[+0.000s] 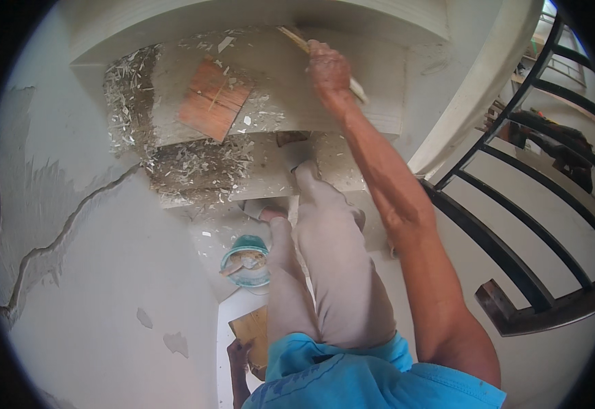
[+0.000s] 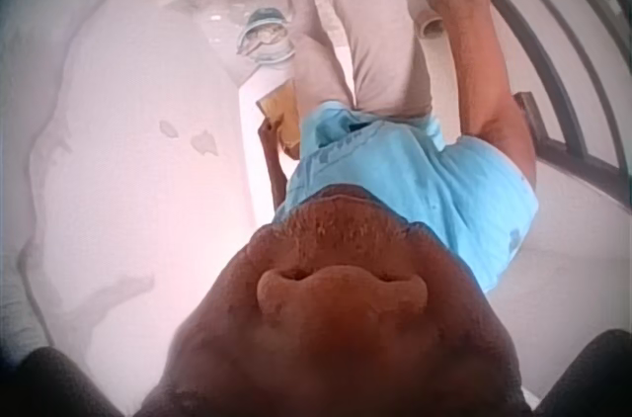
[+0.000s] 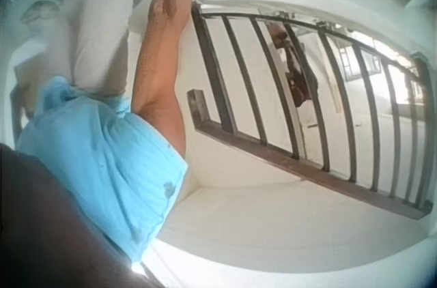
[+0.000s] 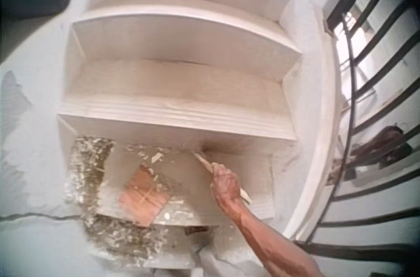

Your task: The person applies plaster to the side of a concrete staircase using a wooden float and scrapes the surface to smooth the material. They then pick up a trowel from a bucket of plaster to continue the work.

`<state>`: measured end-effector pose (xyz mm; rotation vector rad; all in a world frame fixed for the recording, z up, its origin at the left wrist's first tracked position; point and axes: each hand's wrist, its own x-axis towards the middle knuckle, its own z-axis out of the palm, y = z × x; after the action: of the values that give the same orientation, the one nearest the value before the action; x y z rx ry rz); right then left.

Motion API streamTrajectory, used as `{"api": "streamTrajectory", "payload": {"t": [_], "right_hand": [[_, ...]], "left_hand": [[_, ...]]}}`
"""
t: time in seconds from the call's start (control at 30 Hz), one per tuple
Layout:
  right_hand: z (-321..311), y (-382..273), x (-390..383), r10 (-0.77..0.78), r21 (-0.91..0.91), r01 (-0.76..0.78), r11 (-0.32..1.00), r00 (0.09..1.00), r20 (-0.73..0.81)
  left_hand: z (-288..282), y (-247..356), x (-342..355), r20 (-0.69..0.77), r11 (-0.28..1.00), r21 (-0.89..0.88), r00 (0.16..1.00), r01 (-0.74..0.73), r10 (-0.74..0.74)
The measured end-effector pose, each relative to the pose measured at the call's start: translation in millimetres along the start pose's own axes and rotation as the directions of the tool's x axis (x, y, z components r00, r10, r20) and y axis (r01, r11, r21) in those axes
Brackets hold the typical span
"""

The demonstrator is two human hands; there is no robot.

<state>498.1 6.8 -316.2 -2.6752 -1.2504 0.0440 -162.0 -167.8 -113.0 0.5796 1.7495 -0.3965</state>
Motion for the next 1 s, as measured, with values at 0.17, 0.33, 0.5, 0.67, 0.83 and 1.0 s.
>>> {"api": "streamTrajectory", "payload": {"t": [0.17,0.33,0.5,0.67,0.83,1.0], "right_hand": [[5,-82,-4,-0.149,0.006,0.149,0.989,0.989,0.02],[-4,-148,1,-0.277,0.213,0.233,0.949,0.938,0.209],[-15,-78,-13,-0.213,0.41,0.348,0.843,0.916,-0.34],[-37,8,-27,0.156,0.137,-0.166,0.977,0.985,0.078],[-8,-6,-58,0.324,-0.14,-0.308,0.941,0.939,0.115],[14,-106,-95,0.167,-0.029,-0.164,0.986,0.973,0.157]], "left_hand": [[-10,-9,12,0.007,0.999,0.013,0.999,-0.036,0.035],[-18,-1,9,-0.013,0.993,-0.101,0.998,-0.068,0.067],[-32,-24,12,-0.055,0.997,-0.047,0.997,-0.063,0.06],[-23,-17,13,0.016,0.996,-0.002,0.996,-0.084,0.084],[-29,-32,24,-0.002,0.998,-0.012,0.998,-0.059,0.059],[-50,-56,36,0.011,0.997,-0.028,0.998,-0.066,0.067]]}}
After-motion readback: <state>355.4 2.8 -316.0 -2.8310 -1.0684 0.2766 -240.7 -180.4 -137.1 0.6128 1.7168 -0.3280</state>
